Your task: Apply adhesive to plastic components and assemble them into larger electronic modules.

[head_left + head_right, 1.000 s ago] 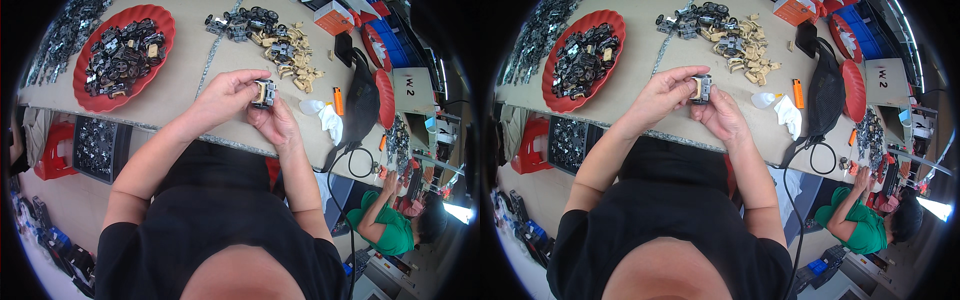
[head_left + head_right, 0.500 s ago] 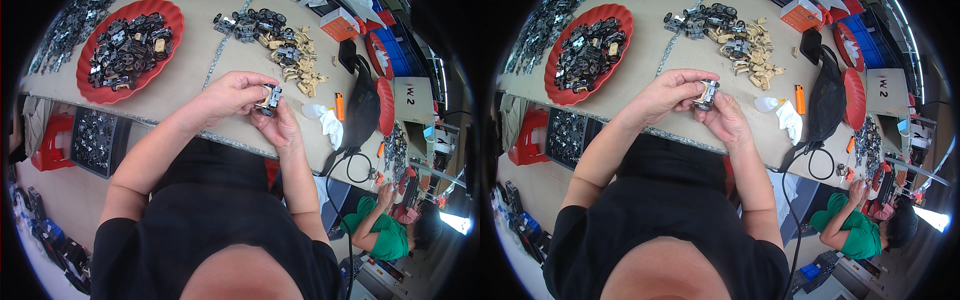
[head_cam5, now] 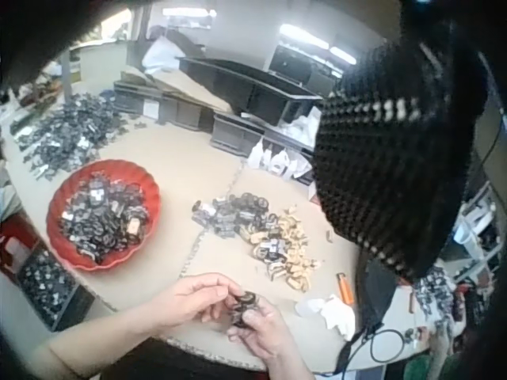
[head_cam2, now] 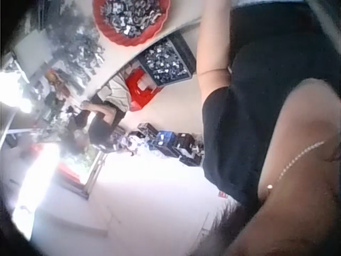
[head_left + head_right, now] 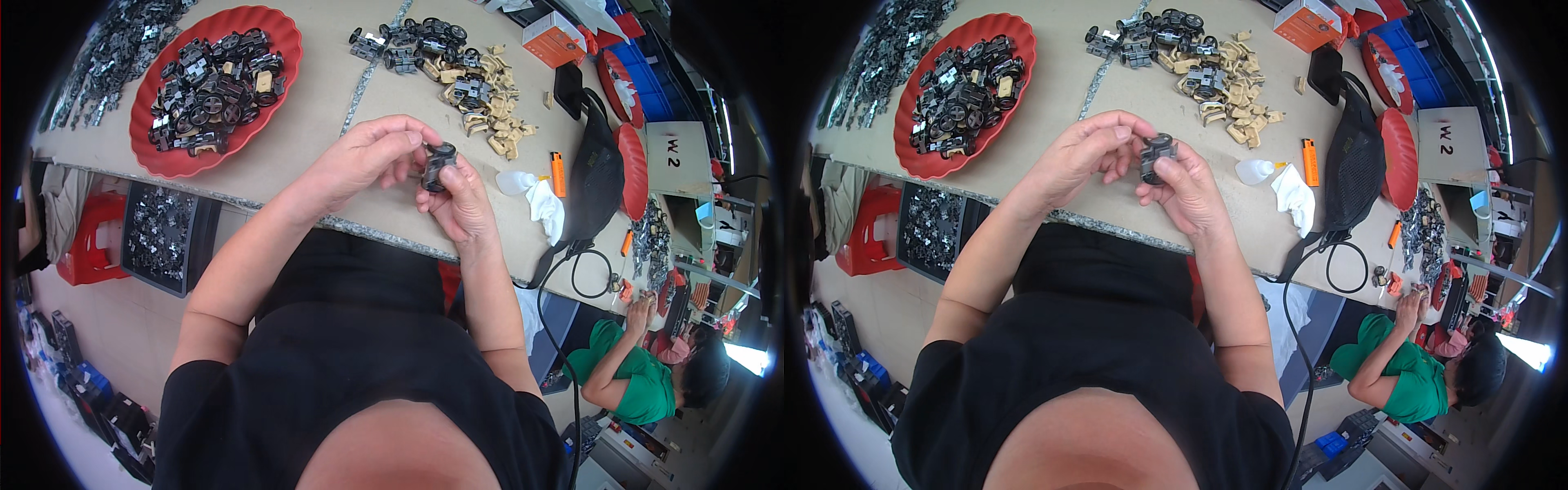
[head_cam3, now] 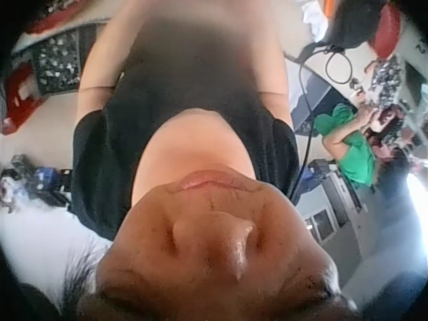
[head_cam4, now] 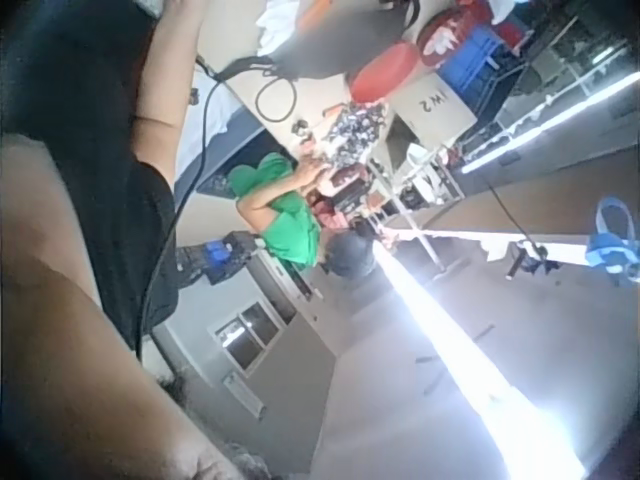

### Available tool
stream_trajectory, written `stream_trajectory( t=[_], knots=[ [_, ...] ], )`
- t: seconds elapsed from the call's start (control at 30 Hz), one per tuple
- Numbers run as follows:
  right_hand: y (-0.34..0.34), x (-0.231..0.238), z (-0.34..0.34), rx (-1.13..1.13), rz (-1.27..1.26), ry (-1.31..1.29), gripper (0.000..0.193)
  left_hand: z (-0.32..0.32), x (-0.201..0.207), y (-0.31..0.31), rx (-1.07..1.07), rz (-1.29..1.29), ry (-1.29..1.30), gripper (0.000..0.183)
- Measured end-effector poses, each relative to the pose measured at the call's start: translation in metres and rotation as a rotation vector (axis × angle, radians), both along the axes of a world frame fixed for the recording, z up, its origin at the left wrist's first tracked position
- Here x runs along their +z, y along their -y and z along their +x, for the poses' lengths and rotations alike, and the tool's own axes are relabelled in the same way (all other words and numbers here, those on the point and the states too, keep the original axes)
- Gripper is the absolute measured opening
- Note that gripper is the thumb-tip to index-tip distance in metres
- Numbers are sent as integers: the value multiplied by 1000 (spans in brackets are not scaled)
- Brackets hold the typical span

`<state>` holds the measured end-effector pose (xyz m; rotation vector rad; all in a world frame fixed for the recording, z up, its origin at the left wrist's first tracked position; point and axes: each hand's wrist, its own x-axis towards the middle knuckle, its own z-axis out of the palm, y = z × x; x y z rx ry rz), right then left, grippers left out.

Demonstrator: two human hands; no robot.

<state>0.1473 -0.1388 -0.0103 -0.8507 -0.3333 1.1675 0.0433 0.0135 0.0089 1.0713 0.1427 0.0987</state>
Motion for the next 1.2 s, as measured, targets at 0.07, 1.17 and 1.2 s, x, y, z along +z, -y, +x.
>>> stream_trajectory(
  t=[0.07, 1.17, 1.2],
  knots=[
    [-1, -4, -2, -1, -54, 149, 20, -5, 1, -2, -2, 100, -19, 26],
    [-3, -1, -16, 1, -47, 1120, 23, -34, -23, -11, 116, 1079, 299, 27],
    [-4, -2, -16, 4, -45, 1114, 23, -35, -23, -10, 119, 1076, 299, 27]
  ],
)
